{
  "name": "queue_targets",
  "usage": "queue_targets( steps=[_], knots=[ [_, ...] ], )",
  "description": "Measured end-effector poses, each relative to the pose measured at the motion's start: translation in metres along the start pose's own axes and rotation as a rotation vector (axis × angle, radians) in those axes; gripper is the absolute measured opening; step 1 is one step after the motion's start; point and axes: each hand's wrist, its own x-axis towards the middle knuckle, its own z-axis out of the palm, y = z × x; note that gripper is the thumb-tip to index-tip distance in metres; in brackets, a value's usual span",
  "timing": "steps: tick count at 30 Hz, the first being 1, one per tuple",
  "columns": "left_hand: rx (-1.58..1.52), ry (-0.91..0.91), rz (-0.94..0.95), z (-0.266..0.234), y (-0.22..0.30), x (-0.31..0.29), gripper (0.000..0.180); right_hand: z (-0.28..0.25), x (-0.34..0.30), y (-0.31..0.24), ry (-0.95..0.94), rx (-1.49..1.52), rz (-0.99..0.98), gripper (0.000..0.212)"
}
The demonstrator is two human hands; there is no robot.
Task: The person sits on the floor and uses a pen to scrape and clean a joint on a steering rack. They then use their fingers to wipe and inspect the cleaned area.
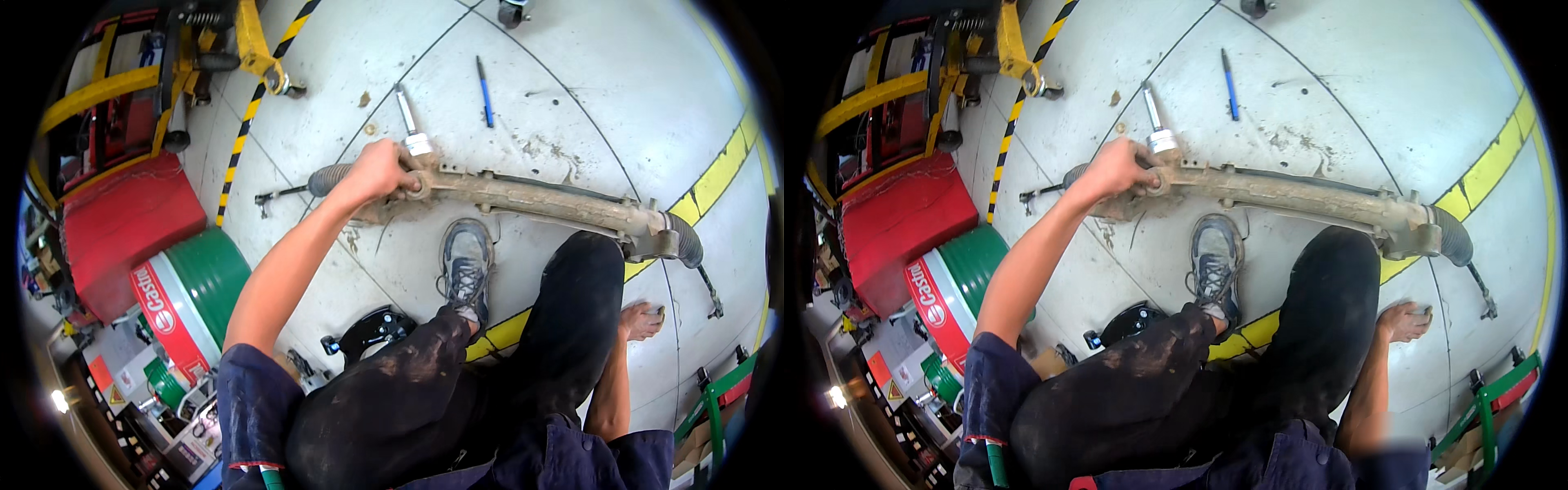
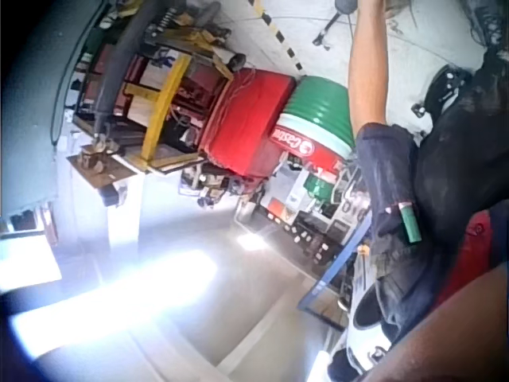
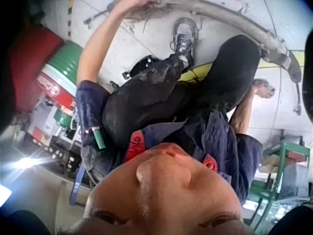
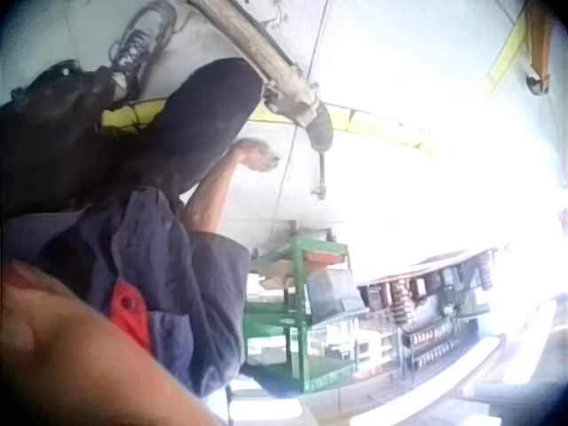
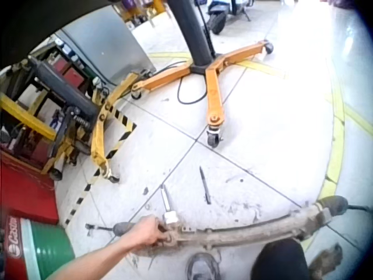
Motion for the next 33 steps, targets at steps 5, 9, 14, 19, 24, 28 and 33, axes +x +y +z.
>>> queue_targets(
  steps=[5,9,14,19,24,28,33],
  knots=[
    [-0.210,-0.025,0.044,-0.011,-0.026,-0.019,0.033,-0.005,-0.008,-0.009,-0.037,0.051,-0.037,0.052],
    [0.029,0.354,-0.013,-0.005,-0.009,-0.053,0.020,0.001,-0.002,0.002,-0.023,0.003,0.044,0.052],
    [0.177,0.591,0.381,0.036,-0.046,-0.080,0.027,0.010,0.002,0.005,-0.003,-0.028,0.063,0.051],
    [0.355,0.584,0.514,0.055,-0.055,-0.082,0.039,0.005,0.003,0.000,0.021,-0.044,0.074,0.051],
    [0.468,0.562,0.470,0.057,-0.051,-0.077,0.043,0.006,0.003,0.002,0.025,-0.054,0.070,0.051],
    [0.539,0.556,0.458,0.059,-0.051,-0.074,0.044,0.008,0.003,0.004,0.030,-0.044,0.070,0.051],
    [0.563,0.537,0.449,0.060,-0.048,-0.073,0.048,0.010,0.003,0.005,0.040,-0.038,0.065,0.050]
  ],
)
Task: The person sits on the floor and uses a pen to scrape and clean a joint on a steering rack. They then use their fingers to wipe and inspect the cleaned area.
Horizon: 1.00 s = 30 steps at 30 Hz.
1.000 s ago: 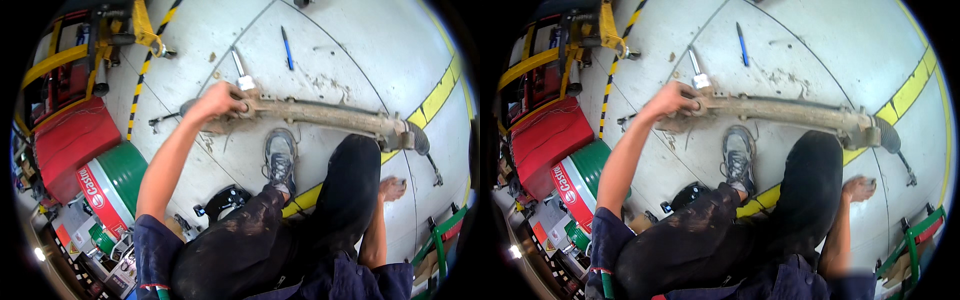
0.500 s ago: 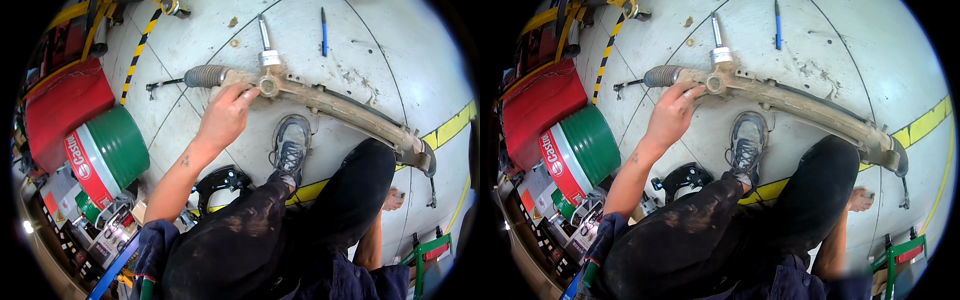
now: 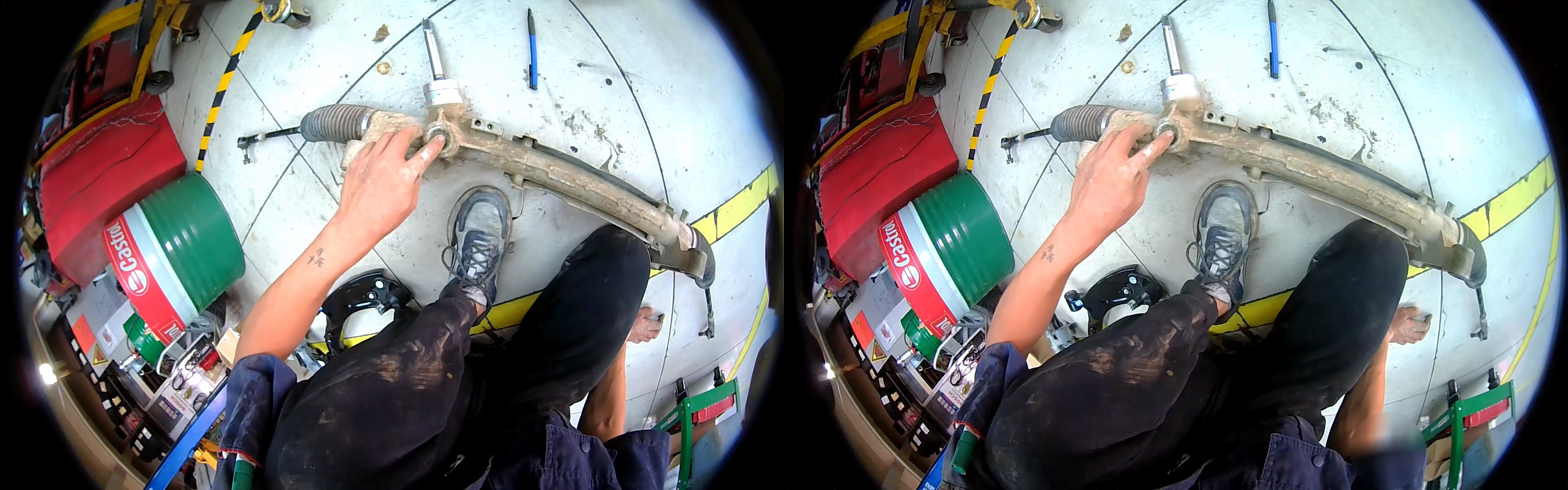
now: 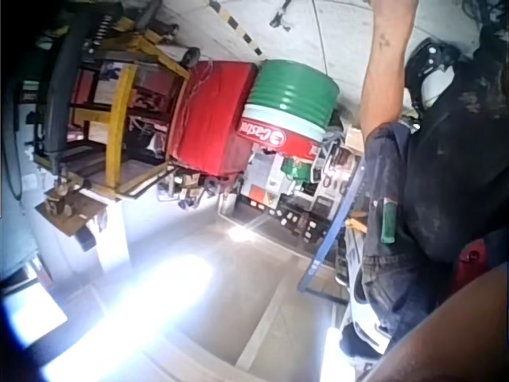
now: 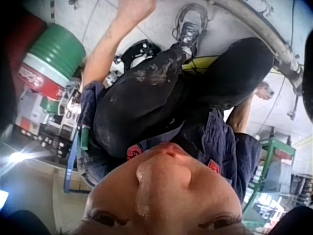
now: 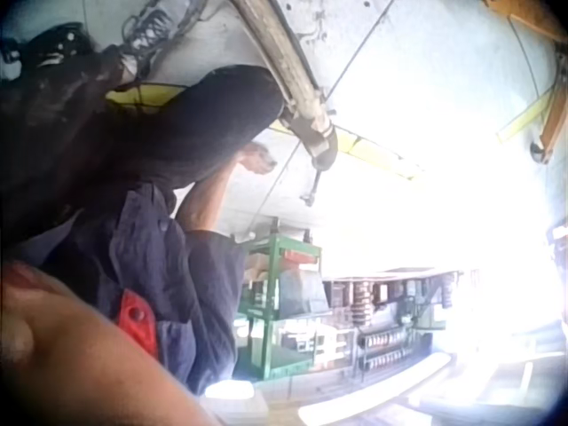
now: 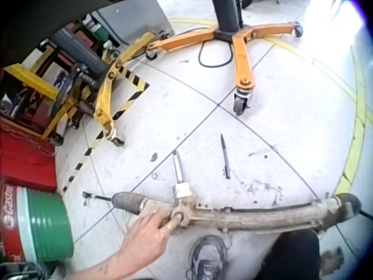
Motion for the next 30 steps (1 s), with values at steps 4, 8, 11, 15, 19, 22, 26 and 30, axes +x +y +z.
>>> queue_targets(
  steps=[4,8,11,15,19,22,26,30],
  knots=[
    [0.036,-0.018,-0.009,0.000,0.003,0.001,0.053,0.003,0.000,0.000,0.004,0.007,-0.005,0.050],
    [0.031,-0.031,-0.013,0.000,0.005,0.000,0.052,0.004,-0.001,0.001,0.011,0.005,-0.008,0.050],
    [0.025,-0.033,-0.020,0.000,0.004,0.000,0.052,0.007,-0.001,0.003,0.016,0.008,-0.005,0.050],
    [0.040,-0.042,-0.024,0.004,0.005,0.000,0.053,0.009,0.003,0.005,0.029,0.009,0.011,0.050],
    [0.034,0.028,-0.016,0.003,0.006,-0.005,0.050,-0.003,-0.004,-0.002,-0.011,0.036,-0.002,0.050],
    [-0.140,0.133,-0.057,0.003,-0.001,-0.007,0.040,-0.003,-0.005,-0.007,-0.003,0.035,-0.005,0.051],
    [-0.245,0.208,-0.208,-0.026,-0.012,0.010,0.023,0.000,-0.003,0.000,-0.005,0.026,-0.009,0.051],
    [-0.245,0.318,-0.280,-0.040,-0.013,0.003,0.012,0.007,0.002,0.008,-0.013,0.008,-0.001,0.051]
  ],
)
